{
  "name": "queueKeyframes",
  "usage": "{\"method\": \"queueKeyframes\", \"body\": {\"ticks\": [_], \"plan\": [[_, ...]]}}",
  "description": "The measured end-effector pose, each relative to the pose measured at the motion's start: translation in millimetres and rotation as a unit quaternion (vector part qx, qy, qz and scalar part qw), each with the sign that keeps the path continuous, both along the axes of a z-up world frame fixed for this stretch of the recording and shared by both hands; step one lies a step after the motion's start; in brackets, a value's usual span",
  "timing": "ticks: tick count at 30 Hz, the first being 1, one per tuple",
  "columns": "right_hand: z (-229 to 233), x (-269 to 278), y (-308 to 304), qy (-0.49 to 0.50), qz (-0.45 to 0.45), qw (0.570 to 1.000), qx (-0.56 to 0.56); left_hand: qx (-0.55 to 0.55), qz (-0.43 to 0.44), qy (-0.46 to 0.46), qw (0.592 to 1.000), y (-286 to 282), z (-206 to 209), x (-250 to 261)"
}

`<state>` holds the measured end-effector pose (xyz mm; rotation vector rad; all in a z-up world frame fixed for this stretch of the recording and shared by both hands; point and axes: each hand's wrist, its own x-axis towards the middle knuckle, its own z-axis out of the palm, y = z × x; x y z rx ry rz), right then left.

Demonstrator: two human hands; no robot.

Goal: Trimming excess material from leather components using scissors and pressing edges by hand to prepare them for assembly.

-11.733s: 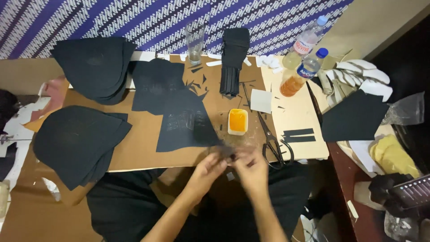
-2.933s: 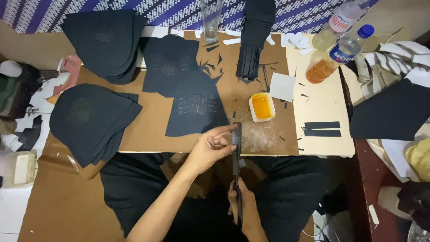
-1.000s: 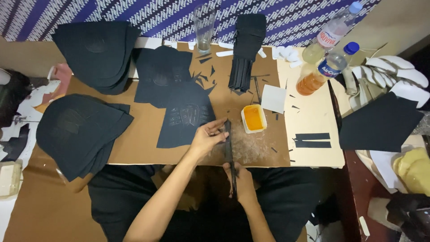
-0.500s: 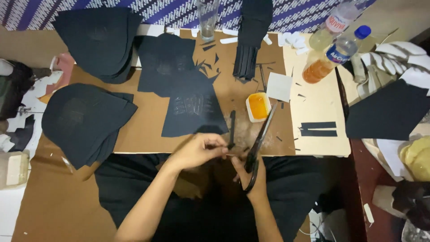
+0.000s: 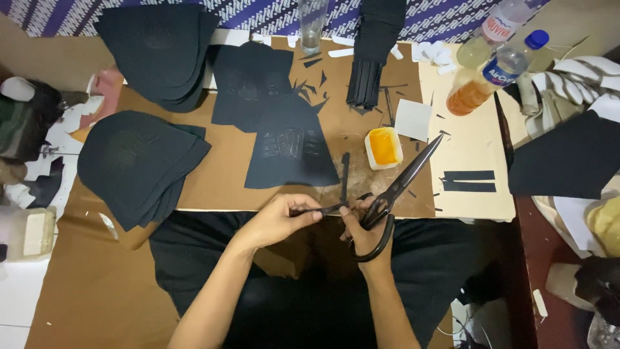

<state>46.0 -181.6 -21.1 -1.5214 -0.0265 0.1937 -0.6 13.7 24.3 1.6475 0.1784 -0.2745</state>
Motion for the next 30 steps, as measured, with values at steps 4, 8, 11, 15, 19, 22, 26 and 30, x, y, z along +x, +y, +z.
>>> {"method": "queueKeyframes", "body": {"ticks": [4, 8, 11, 15, 19, 22, 26, 30], "plan": [[4.6, -4.7, 2.0, -0.009, -0.007, 1.000, -0.030, 0.003, 0.022, -0.004, 1.000, 4.6, -11.2, 2.6], [-19.6, -11.9, -19.0, -0.013, 0.059, 0.997, -0.046, 0.039, 0.044, 0.033, 0.998, 14.4, -13.2, 13.8], [-51.7, -30.2, -45.9, 0.009, 0.181, 0.980, -0.083, 0.086, 0.047, 0.054, 0.994, 31.3, -17.5, 24.5], [-84.7, -63.9, -61.5, 0.178, 0.258, 0.944, -0.101, 0.092, 0.034, 0.050, 0.994, 47.2, -43.4, 38.1], [-53.1, -69.0, -55.0, 0.088, 0.296, 0.941, -0.139, 0.091, 0.036, 0.088, 0.991, 40.9, -40.9, 45.6], [-56.3, -64.1, -53.0, 0.093, 0.316, 0.932, -0.150, 0.089, 0.026, 0.107, 0.990, 34.2, -52.8, 49.2], [-59.6, -52.9, -52.7, 0.032, 0.322, 0.923, -0.207, 0.069, -0.001, 0.097, 0.993, 31.6, -66.3, 52.5], [-49.9, -44.9, -53.3, 0.110, 0.323, 0.916, -0.209, 0.085, -0.011, 0.125, 0.988, 30.0, -61.7, 57.1]]}}
